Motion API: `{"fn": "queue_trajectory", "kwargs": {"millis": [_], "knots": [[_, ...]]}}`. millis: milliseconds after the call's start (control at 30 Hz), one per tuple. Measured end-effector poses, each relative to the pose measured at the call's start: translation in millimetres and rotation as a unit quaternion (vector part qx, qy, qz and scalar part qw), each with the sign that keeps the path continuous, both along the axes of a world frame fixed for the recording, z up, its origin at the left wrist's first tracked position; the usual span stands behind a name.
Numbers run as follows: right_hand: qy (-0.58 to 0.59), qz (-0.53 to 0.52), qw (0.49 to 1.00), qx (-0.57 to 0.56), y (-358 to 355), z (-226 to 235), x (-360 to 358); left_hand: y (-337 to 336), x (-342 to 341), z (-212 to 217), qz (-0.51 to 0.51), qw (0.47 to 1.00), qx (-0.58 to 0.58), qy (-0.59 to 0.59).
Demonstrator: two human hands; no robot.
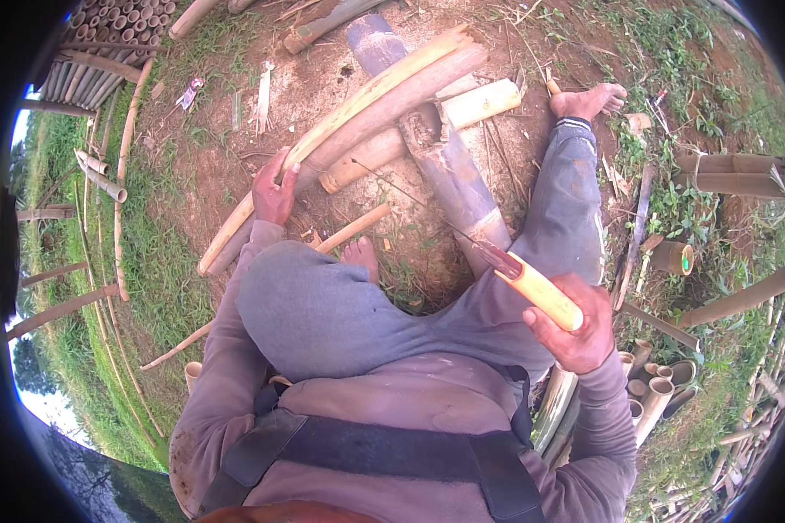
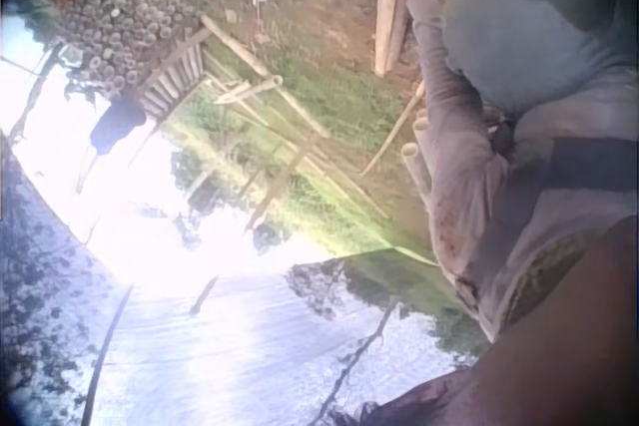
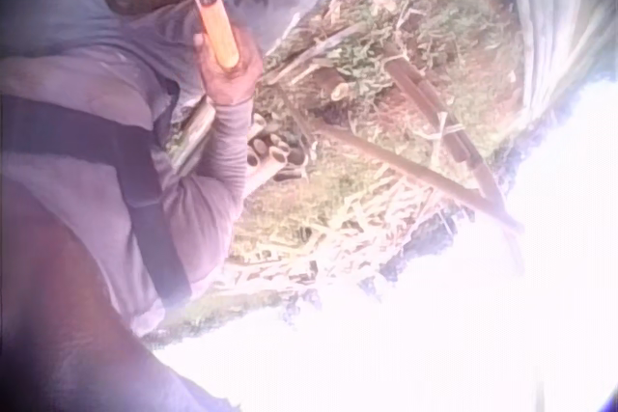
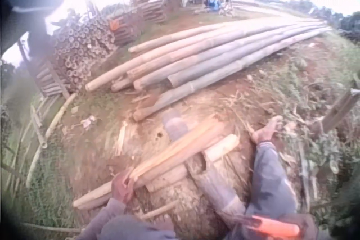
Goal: The person sits on the ground and uses a hand saw to cut a long bamboo pole into shorter sections. They position the pole on a wooden support, saw through it, and then move the cut pieces aside. The process is repeated with another bamboo pole.
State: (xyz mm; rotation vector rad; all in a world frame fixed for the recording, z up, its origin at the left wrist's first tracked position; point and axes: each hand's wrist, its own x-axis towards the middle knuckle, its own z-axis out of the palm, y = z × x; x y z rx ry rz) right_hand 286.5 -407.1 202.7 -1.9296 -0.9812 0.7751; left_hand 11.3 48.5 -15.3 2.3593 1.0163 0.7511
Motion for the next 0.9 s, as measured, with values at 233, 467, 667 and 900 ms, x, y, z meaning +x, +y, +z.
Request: {"fn": "queue_trajectory", "kwargs": {"millis": [233, 467, 667, 900], "knots": [[-0.145, -0.082, 0.980, 0.112, -33.4, -7.8, 20.3, 6.1, 6.3, 6.8, 0.009, 1.000, -0.028, 0.006], [-0.168, -0.189, 0.950, 0.180, -21.9, -32.6, 40.5, 2.2, 5.8, 5.1, 0.009, 0.999, -0.040, 0.009], [-0.170, -0.181, 0.954, 0.167, 27.6, -43.4, 52.9, 0.7, 5.7, 5.0, -0.001, 0.999, -0.032, -0.012], [-0.222, -0.135, 0.949, 0.176, 21.3, -46.5, 54.4, -2.1, 2.7, 7.4, 0.003, 0.999, -0.040, 0.011]]}}
